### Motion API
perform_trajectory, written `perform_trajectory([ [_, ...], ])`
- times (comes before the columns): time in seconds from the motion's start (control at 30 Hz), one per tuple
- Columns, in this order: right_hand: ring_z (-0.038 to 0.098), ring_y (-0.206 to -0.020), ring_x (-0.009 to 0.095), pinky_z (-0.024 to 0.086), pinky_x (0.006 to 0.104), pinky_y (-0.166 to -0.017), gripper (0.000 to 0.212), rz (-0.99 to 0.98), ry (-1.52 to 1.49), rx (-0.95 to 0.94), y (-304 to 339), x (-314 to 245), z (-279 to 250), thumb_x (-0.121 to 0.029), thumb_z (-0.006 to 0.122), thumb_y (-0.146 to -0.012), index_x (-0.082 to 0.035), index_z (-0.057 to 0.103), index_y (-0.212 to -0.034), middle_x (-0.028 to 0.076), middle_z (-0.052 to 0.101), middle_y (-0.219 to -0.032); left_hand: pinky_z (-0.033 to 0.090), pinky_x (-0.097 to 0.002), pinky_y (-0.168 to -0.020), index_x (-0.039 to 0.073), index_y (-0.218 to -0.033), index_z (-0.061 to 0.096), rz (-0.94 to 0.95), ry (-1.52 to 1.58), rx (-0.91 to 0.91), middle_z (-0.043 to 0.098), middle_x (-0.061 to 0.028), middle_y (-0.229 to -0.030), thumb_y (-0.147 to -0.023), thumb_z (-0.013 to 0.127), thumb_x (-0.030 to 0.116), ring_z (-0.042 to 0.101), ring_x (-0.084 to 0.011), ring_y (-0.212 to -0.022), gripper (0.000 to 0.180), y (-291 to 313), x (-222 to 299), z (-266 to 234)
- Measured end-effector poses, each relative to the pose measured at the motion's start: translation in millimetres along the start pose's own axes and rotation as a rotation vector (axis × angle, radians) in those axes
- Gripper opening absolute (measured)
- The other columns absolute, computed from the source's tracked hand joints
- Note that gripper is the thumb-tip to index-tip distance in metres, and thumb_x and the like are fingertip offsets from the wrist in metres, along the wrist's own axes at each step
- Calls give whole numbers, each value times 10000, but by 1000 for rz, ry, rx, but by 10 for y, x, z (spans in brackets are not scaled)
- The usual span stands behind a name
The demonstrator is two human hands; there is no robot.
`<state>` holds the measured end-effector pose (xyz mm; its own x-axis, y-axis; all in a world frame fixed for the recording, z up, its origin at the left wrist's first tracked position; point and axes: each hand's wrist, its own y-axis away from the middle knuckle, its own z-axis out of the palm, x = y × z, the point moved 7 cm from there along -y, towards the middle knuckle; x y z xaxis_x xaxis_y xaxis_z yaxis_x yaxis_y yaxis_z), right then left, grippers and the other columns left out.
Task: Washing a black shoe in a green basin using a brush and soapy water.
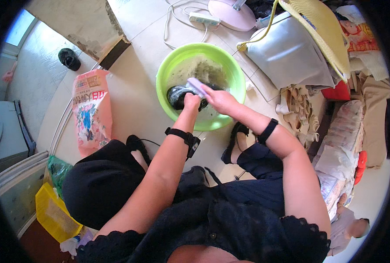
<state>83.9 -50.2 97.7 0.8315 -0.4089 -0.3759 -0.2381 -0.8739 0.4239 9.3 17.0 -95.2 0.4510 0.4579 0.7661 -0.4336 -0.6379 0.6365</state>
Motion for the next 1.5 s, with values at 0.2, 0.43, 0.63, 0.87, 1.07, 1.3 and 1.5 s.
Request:
perform_trajectory([
  [0.2, 607, -777, 400, 476, 486, -725, 455, 228, 122, -23, -57, 736, -111, -293, 386, -905, -178, 341, -1343, 229, 622, -876, 453, -358, -609, -94, -778, 610, 86, -137, 117, 627, -139, -723, -649, 674, 78, 598, -245, -627, 224, 352, 358, -122],
  [0.43, 578, -978, 363, 455, 405, -846, 355, 378, 75, -301, -470, 1516, 546, -200, 428, -861, -40, 499, -1170, 216, 584, -1103, 450, -438, -852, -122, -890, 555, 302, -452, 119, 579, -326, -955, -682, 547, 188, 581, -413, -931, 374, 690, 1180, -104],
  [0.63, 564, -1015, 343, 437, 397, -886, 415, 370, 38, -260, -304, 1319, 552, -273, 411, -877, -91, 472, -1245, 216, 585, -1094, 454, -431, -863, -103, -1068, 347, 277, -482, 171, 575, -324, -972, -670, 595, 174, 571, -419, -955, 545, 630, 1448, -456],
  [0.87, 593, -889, 389, 465, 458, -794, 464, 220, -7, 46, 29, 709, -104, -287, 373, -901, -136, 365, -1340, 228, 609, -988, 462, -370, -810, -44, -1116, 407, 227, -68, 61, 573, -241, -1001, -570, 663, 80, 581, -329, -943, 615, 494, 1253, -481],
  [1.07, 605, -743, 386, 485, 469, -674, 444, -94, 86, 107, 66, -41, -421, -348, 374, -918, -263, 346, -1353, 216, 619, -856, 466, -343, -736, 21, -1149, 408, 161, 567, -319, 521, -101, -940, -591, 569, -10, 549, -240, -820, 582, 411, 1121, -262],
  [1.3, 612, -712, 367, 490, 468, -611, 394, -65, 263, 214, -657, -146, -739, -352, 378, -914, -253, 425, -1292, 171, 629, -803, 478, -318, -721, 55, -1227, 369, 74, 601, -502, 528, -93, -956, -603, 541, -29, 562, -229, -838, 653, 513, 1262, -34],
  [1.5, 622, -676, 356, 494, 462, -602, 379, -175, 341, 55, -123, -357, -780, -339, 404, -901, -256, 465, -1266, 179, 627, -772, 444, -312, -792, 45, -1155, 479, 145, 690, -437, 569, -67, -958, -611, 545, -27, 556, -221, -877, 553, 416, 1208, -141],
])
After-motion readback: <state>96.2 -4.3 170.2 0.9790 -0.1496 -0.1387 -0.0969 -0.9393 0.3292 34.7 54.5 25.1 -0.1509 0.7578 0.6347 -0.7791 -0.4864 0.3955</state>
